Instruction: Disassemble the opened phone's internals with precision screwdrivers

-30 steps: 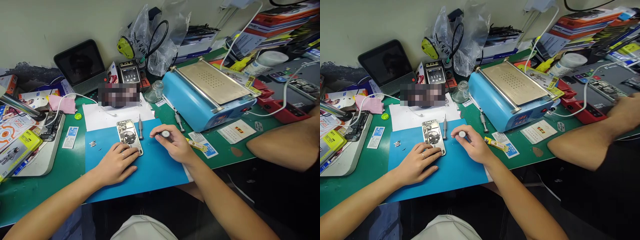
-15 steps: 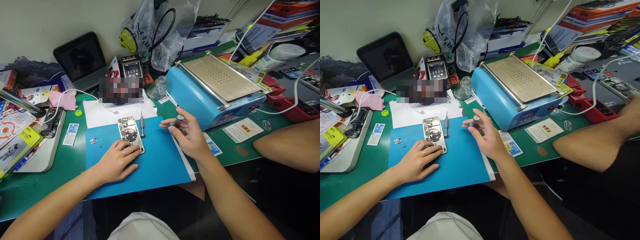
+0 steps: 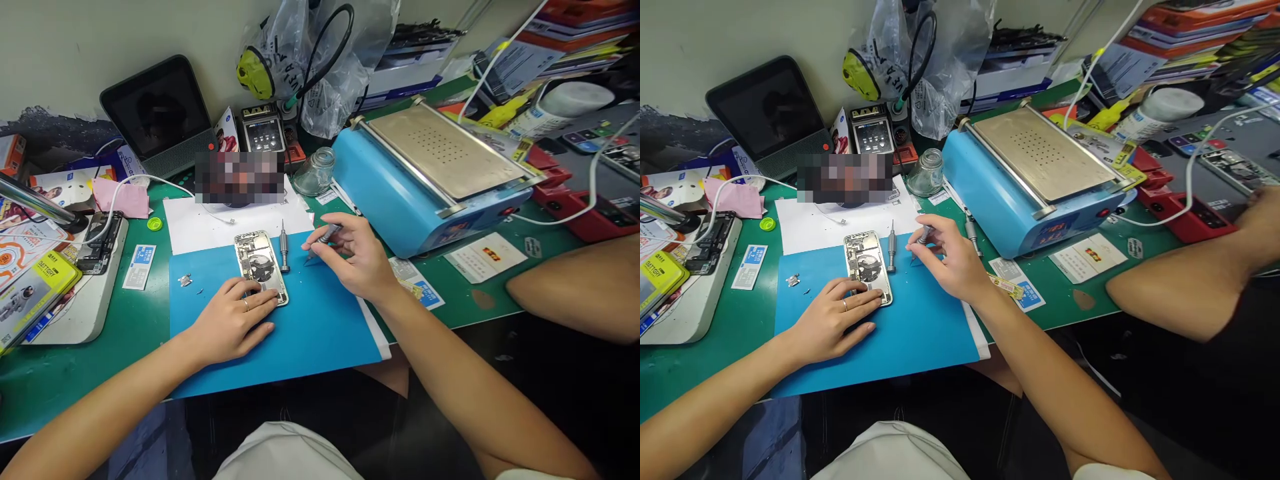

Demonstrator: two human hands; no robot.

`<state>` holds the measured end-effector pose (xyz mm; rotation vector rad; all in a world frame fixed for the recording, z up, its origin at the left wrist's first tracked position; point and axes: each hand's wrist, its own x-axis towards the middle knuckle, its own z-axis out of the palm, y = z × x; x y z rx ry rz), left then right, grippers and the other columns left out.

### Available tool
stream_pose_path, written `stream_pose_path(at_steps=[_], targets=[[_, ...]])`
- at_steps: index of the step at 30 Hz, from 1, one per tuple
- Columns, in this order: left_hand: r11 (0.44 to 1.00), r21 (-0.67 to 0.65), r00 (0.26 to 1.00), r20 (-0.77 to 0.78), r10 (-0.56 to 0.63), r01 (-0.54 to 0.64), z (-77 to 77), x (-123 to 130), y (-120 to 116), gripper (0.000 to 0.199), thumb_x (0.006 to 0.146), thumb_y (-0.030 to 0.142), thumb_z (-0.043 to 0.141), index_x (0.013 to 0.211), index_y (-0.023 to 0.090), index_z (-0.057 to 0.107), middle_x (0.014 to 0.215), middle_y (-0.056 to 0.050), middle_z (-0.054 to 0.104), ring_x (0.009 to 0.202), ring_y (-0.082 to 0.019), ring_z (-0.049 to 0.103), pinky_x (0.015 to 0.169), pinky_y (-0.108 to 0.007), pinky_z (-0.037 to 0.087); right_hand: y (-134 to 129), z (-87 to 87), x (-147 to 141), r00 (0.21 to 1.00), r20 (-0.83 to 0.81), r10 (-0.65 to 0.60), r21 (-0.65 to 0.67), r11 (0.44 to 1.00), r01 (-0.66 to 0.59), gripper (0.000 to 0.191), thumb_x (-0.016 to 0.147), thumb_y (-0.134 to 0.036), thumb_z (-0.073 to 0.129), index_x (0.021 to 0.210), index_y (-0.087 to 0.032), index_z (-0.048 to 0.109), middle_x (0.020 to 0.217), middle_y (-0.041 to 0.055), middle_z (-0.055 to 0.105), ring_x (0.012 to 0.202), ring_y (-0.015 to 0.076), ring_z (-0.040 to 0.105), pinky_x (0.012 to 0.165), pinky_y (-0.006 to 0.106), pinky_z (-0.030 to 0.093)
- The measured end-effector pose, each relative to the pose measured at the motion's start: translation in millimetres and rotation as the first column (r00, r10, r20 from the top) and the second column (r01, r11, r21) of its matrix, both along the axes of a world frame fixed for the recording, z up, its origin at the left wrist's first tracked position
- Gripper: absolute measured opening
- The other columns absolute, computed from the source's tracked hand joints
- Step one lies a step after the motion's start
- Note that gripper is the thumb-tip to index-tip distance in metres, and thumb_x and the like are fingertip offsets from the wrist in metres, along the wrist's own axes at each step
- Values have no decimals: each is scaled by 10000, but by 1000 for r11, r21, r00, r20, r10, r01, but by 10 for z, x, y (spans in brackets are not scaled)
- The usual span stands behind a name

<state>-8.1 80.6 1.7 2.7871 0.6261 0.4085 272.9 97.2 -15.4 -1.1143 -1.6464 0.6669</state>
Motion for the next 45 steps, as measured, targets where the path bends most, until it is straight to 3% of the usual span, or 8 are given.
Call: stream_pose_path(at_steps=[5, 22, 25, 28, 31, 34, 38, 45], targets=[[1000, 2, 1000, 26, -5, 5, 11, 6, -2, 368, 1065, 337, 502, 1340, 131, 633, 1412, -68, 671, 1237, -294, 588, 1068, -471, 452, -56, -103, -40, 991, -126, -48, -37, 998, 44, 418, 956, -239, 692, 1311, -334, 491, 1004, -15, 728, 893, 145, 772, 628, 206, 586], [1000, -25, 996, 87, 18, -16, 20, 3, 10, 345, 1049, 329, 540, 1326, 142, 622, 1363, -103, 679, 1209, -278, 588, 1031, -444, 471, -69, -117, -54, 984, -163, -77, -66, 996, 67, 395, 953, -299, 696, 1289, -305, 489, 1003, 2, 735, 904, 173, 780, 647, 242, 612], [996, 11, 991, 102, 84, -86, 63, 24, 8, 290, 1049, 319, 533, 1251, 151, 655, 1223, -99, 720, 1038, -242, 625, 881, -405, 499, -60, -108, -70, 974, -207, -94, -35, 995, 89, 398, 950, -281, 697, 1286, -310, 486, 996, -3, 738, 884, 170, 778, 651, 252, 622], [975, 120, 980, 102, 173, -185, 154, 129, 11, 252, 1049, 308, 513, 1099, 156, 708, 964, -77, 717, 797, -212, 588, 696, -371, 451, -53, -89, -83, 958, -264, -113, 9, 993, 120, 398, 936, -263, 710, 1266, -313, 495, 976, -13, 739, 834, 165, 773, 682, 280, 645], [962, 180, 979, 50, 197, -203, 238, 331, 42, 316, 1053, 319, 477, 932, 161, 723, 808, -67, 652, 748, -213, 576, 660, -361, 429, -48, -77, -92, 944, -304, -124, 30, 990, 140, 393, 921, -289, 732, 1238, -312, 501, 937, -22, 736, 789, 164, 769, 689, 296, 659], [962, 124, 965, -74, 253, -243, 258, 574, 121, 300, 1032, 311, 505, 898, 161, 728, 825, -83, 653, 824, -235, 624, 720, -360, 473, -47, -75, -96, 937, -321, -140, 35, 987, 159, 405, 911, -340, 747, 1222, -312, 489, 906, -28, 731, 751, 167, 766, 660, 300, 659], [924, -35, 911, -185, 369, -381, 212, 811, 254, 255, 994, 332, 589, 1001, 146, 762, 921, -111, 691, 920, -281, 664, 757, -373, 513, -60, -63, -103, 928, -340, -150, 49, 983, 177, 404, 922, -371, 734, 1231, -321, 478, 905, -24, 720, 741, 174, 766, 647, 313, 656], [905, -148, 910, -193, 368, -398, 223, 900, 358, 243, 955, 341, 684, 1109, 182, 784, 850, -64, 709, 845, -237, 668, 702, -317, 504, -96, -18, -111, 929, -352, -113, 108, 981, 160, 362, 951, -325, 694, 1242, -328, 480, 908, -31, 708, 772, 165, 762, 662, 308, 665]])
